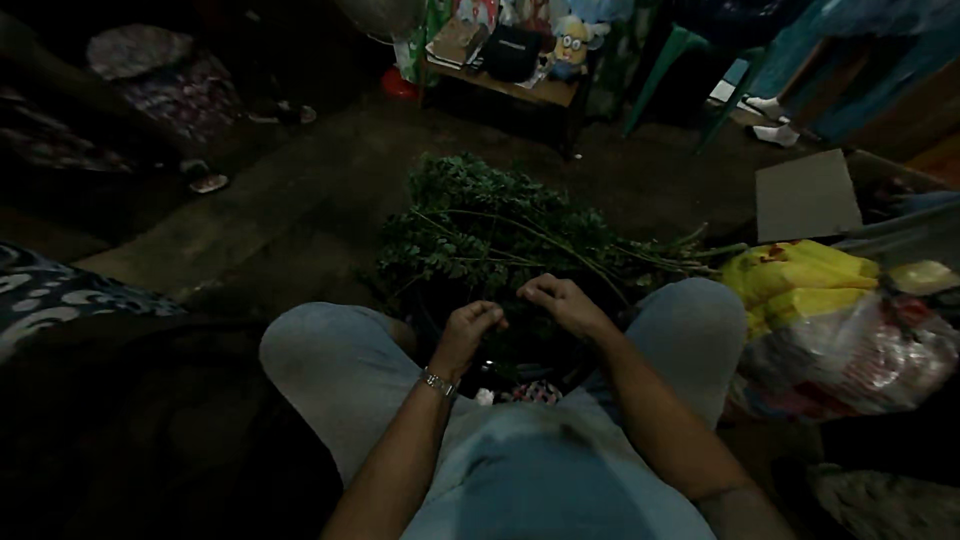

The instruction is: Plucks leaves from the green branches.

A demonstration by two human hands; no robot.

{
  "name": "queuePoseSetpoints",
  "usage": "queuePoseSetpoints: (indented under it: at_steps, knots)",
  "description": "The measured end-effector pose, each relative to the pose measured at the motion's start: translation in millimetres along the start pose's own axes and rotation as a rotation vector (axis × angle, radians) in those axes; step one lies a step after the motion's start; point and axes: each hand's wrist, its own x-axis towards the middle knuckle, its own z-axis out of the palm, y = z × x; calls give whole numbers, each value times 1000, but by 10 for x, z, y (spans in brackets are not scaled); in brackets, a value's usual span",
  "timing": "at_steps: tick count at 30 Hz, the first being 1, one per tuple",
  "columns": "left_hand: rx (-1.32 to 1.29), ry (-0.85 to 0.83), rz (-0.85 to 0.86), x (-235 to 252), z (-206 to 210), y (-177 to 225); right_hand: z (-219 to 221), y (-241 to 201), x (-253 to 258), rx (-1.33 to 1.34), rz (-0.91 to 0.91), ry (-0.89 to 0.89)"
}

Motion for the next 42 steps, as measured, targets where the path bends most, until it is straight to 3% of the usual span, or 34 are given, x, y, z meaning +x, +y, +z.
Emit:
queuePoseSetpoints:
  at_steps: [14, 23, 30, 37, 42]
  knots:
    - [131, -40, -32, -26, 28, 54, 155, 62, 34, -114, -33, -49]
    - [113, -24, -25, -24, 15, 59, 108, 74, 44, -85, -19, 153]
    - [85, -23, -23, -17, 20, 35, 140, 63, 20, -77, -36, -26]
    - [141, -43, -52, -16, 36, 59, 223, 82, 37, -127, -59, -51]
    - [118, -30, -37, -8, 34, 35, 164, 39, 34, -49, 35, 118]
